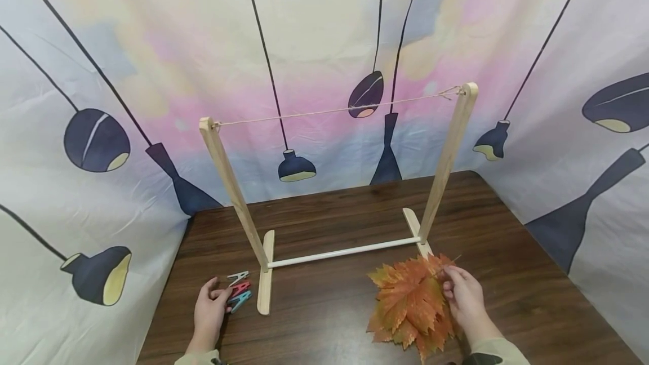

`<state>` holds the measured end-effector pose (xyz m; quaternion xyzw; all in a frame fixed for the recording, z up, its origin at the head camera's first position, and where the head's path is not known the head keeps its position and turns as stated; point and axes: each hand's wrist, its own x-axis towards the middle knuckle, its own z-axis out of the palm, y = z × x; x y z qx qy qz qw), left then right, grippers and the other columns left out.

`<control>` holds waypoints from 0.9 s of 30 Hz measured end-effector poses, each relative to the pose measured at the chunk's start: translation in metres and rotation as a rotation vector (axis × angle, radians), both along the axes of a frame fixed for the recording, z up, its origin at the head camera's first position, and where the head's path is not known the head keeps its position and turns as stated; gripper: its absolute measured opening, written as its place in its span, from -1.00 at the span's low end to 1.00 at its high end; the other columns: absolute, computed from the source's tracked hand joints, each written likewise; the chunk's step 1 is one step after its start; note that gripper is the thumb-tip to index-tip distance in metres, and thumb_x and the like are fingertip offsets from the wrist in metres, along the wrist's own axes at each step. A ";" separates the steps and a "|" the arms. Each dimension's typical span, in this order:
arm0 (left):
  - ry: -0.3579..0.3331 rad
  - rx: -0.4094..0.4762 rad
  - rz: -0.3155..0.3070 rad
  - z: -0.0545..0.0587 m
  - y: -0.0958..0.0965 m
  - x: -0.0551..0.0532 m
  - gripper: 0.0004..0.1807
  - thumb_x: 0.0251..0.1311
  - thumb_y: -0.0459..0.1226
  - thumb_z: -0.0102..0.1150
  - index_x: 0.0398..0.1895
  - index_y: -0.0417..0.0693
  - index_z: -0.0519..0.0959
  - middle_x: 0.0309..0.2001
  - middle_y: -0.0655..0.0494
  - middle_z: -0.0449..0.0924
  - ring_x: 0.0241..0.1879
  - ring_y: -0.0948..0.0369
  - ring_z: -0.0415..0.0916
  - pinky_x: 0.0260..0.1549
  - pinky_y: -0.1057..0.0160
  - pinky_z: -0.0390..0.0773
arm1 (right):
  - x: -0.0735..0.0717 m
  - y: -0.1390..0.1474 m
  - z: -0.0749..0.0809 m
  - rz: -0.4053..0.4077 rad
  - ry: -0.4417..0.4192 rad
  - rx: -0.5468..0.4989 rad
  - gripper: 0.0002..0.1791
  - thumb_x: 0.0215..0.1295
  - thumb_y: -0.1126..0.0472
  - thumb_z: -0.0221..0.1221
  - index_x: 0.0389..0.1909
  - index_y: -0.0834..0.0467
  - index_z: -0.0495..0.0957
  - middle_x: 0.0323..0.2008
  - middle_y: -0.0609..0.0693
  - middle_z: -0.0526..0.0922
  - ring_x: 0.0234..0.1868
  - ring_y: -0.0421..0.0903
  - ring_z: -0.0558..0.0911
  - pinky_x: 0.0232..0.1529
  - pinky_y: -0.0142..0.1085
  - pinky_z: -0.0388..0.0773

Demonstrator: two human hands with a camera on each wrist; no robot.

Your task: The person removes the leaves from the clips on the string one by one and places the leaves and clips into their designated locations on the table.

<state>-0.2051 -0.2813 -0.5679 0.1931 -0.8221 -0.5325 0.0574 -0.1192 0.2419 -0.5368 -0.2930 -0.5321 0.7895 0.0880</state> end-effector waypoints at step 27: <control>0.047 0.061 0.024 -0.002 0.000 0.003 -0.41 0.20 -0.30 0.11 0.28 -0.25 0.21 -0.32 -0.02 0.50 -0.63 0.32 0.38 -0.62 0.39 0.52 | 0.010 0.026 0.007 -0.094 -0.019 -0.048 -0.88 0.38 0.24 0.01 -0.13 0.17 0.42 -0.44 -0.14 0.55 -0.58 -0.33 0.41 -0.63 -0.52 0.35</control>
